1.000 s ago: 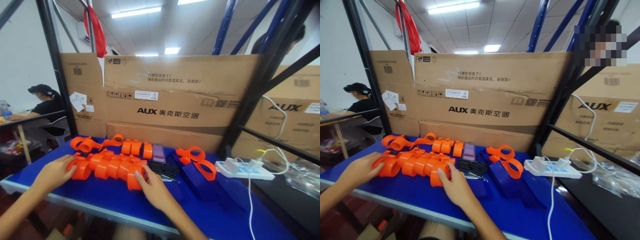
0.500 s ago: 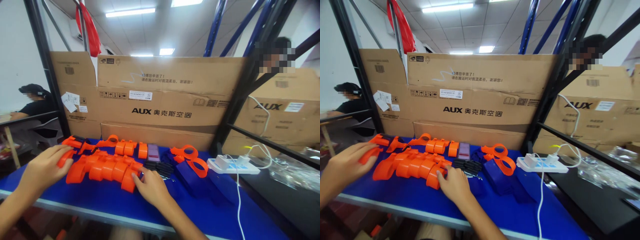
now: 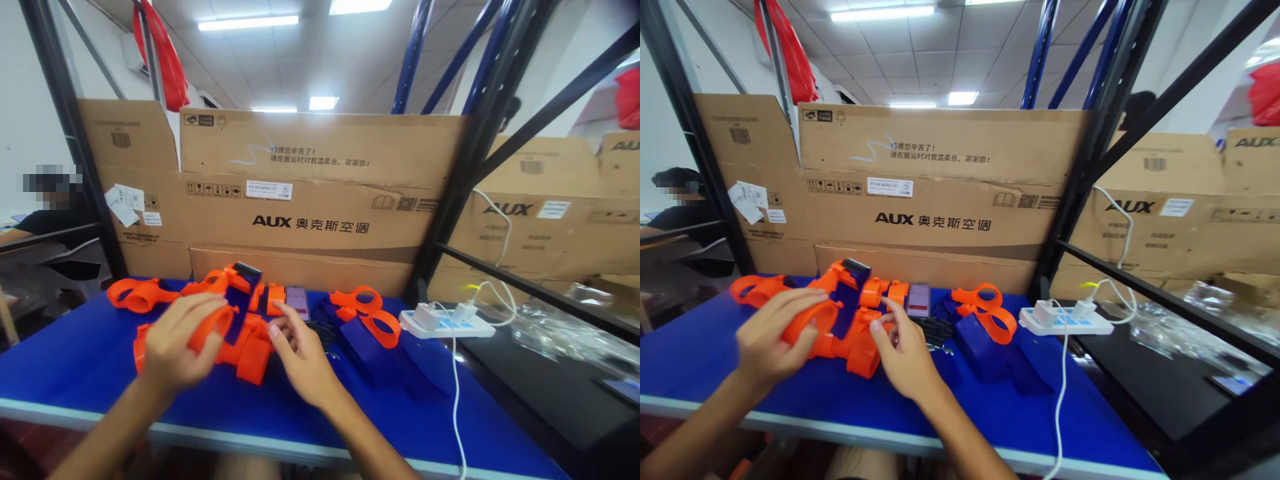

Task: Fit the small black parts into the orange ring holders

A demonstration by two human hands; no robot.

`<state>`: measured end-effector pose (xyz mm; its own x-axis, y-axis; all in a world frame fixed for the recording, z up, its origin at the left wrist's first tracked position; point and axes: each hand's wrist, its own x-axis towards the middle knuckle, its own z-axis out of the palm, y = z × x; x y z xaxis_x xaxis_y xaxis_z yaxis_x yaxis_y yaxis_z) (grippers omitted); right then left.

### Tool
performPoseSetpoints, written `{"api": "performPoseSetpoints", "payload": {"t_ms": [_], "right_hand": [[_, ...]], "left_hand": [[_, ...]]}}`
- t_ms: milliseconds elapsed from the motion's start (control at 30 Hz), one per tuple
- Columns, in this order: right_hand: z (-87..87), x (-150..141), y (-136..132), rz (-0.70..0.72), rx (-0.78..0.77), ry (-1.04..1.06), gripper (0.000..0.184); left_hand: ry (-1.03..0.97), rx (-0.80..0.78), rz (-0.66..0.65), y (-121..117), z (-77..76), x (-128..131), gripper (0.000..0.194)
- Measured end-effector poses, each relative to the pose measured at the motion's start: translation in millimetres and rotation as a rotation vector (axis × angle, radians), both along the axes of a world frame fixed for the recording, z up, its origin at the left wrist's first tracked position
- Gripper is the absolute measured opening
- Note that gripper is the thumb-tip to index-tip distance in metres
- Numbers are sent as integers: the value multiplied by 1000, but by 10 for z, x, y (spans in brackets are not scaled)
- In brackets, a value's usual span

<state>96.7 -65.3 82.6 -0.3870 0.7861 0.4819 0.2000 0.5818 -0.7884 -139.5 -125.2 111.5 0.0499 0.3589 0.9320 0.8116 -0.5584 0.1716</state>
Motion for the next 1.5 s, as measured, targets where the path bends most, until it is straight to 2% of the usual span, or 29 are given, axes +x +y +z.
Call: {"api": "performPoseSetpoints", "payload": {"t_ms": [100,233,300,367,433,533,667,767,867,1000,1133,1267,1500], "right_hand": [[10,35,102,47,-84,189,51],[-36,255,338,-62,-164,382,49],[-71,415,481,-133,-181,464,48],[-109,556,612,-166,-197,524,48],[-153,645,710,-154,-223,563,47],[-222,676,782,-100,-263,595,49],[-286,634,786,-15,-296,557,48],[-296,613,770,28,-302,500,47],[-291,602,757,56,-294,435,48],[-304,590,760,70,-239,428,44],[-347,623,780,-46,-177,486,39],[-383,685,742,-148,-159,494,33],[-360,709,578,-221,-16,390,23]], "left_hand": [[-137,-116,-215,81,-156,501,43],[-336,-353,-544,255,-324,1037,42],[-585,-458,-712,385,-377,1263,52],[-937,-557,-848,541,-418,1480,55],[-1271,-648,-911,699,-464,1661,51],[-1494,-703,-839,874,-580,1775,46],[-1479,-635,-601,956,-798,1618,41],[-1403,-634,-537,965,-897,1474,44],[-1337,-688,-639,980,-860,1456,47],[-1261,-739,-817,1068,-644,1594,46],[-1099,-728,-881,1219,-490,1713,39],[-1113,-677,-864,1261,-520,1724,36],[-1107,-645,-892,1139,-553,1653,36]]}}
